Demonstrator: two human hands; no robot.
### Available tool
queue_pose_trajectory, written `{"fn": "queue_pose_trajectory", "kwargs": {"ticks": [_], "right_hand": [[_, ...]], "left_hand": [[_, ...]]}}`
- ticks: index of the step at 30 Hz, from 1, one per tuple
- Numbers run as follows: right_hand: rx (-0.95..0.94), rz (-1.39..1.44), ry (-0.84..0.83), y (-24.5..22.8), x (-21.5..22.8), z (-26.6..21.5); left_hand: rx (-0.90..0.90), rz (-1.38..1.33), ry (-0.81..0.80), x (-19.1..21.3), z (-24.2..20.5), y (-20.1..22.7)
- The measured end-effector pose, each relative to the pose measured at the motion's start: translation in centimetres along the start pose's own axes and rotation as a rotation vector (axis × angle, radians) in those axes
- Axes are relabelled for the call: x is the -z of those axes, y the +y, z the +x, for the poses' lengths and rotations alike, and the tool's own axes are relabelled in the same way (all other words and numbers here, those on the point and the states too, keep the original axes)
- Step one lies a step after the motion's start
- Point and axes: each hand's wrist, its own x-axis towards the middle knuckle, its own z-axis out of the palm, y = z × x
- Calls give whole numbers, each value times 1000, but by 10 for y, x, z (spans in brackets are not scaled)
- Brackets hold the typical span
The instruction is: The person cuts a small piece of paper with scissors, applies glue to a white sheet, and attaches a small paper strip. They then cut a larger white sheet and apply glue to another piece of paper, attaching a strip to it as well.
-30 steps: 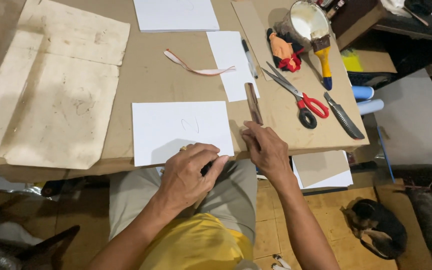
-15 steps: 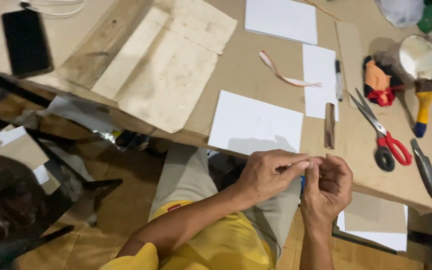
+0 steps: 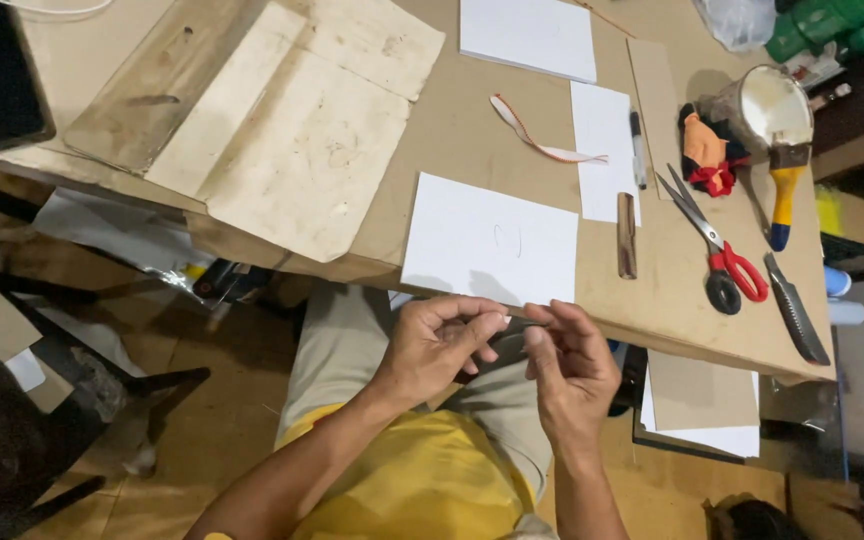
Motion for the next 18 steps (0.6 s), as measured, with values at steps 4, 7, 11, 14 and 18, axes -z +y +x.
{"fn": "queue_pose_trajectory", "kwargs": {"ticks": [4,7,11,14,18], "right_hand": [[-4,-2,-83,-5,-7,-3],[-49,34,-71,-8,-11,-2],[-101,62,-43,-5,-11,-3],[-98,55,-54,-3,-8,-3],[-51,65,-73,-3,-10,-7]], "left_hand": [[-73,37,-42,3,-7,6],[-109,55,-53,4,-9,1],[-77,20,-81,4,-11,2],[-62,84,-65,9,-13,5],[-397,370,31,12,-15,3]]}}
